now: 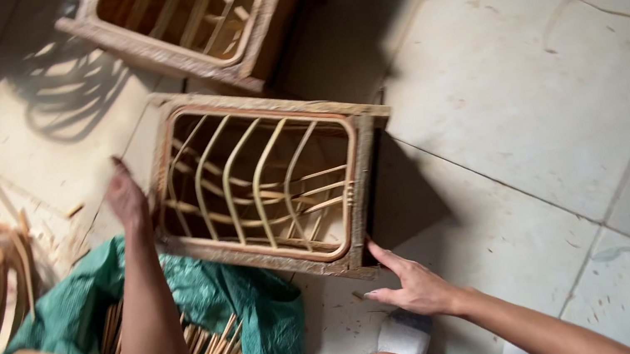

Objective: The person assembles a rectangular bamboo basket by inserting curved bamboo strips into a wooden mold, applying glue to the frame, and securing the strips with a hammer and pliers. The person works on multiple baskets, moving them aside as they are completed.

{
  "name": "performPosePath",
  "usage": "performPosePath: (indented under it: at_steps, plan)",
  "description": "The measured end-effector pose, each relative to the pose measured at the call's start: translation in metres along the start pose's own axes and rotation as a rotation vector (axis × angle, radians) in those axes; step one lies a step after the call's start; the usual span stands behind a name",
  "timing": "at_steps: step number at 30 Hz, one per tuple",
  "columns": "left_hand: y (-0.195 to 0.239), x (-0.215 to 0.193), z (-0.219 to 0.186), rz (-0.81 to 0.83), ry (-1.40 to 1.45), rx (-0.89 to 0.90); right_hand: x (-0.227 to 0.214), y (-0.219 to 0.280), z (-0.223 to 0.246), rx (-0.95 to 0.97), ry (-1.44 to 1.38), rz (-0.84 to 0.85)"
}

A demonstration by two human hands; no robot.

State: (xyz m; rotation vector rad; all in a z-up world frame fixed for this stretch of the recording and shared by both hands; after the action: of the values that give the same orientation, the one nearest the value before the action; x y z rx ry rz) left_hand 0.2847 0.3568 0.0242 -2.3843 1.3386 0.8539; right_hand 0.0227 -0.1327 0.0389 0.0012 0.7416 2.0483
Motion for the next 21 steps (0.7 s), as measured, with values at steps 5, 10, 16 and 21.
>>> performPosePath:
  at_steps: [5,10,16,21]
  plan:
    - [0.124,0.046,-0.124,-0.060,-0.103,1.164,-0.003,-0.011,-0.014,0.080,0.022,-0.008]
    - [0.276,0.169,-0.195,0.531,0.041,1.315,-0.018,-0.017,-0.057,0.059,0.325,0.024]
    - [0.384,0.280,-0.155,1.126,-0.805,1.356,-0.052,0.032,-0.137,0.120,0.557,-0.208]
    - [0.327,0.251,-0.110,0.832,-1.093,1.714,-0.011,0.112,-0.181,-0.095,0.340,-0.508]
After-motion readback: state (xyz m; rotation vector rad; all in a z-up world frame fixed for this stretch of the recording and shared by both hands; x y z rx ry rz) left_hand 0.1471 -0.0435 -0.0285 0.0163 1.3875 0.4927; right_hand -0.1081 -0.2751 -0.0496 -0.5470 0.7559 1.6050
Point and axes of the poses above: each hand's wrist, its own y-axis away from the middle knuckle, its own x-axis out of the palm, z = x × y, the point moved 2 cm from there along -y, towards the middle knuckle, and after that the axes turned 6 degrees about x, right-handed, at the moved point
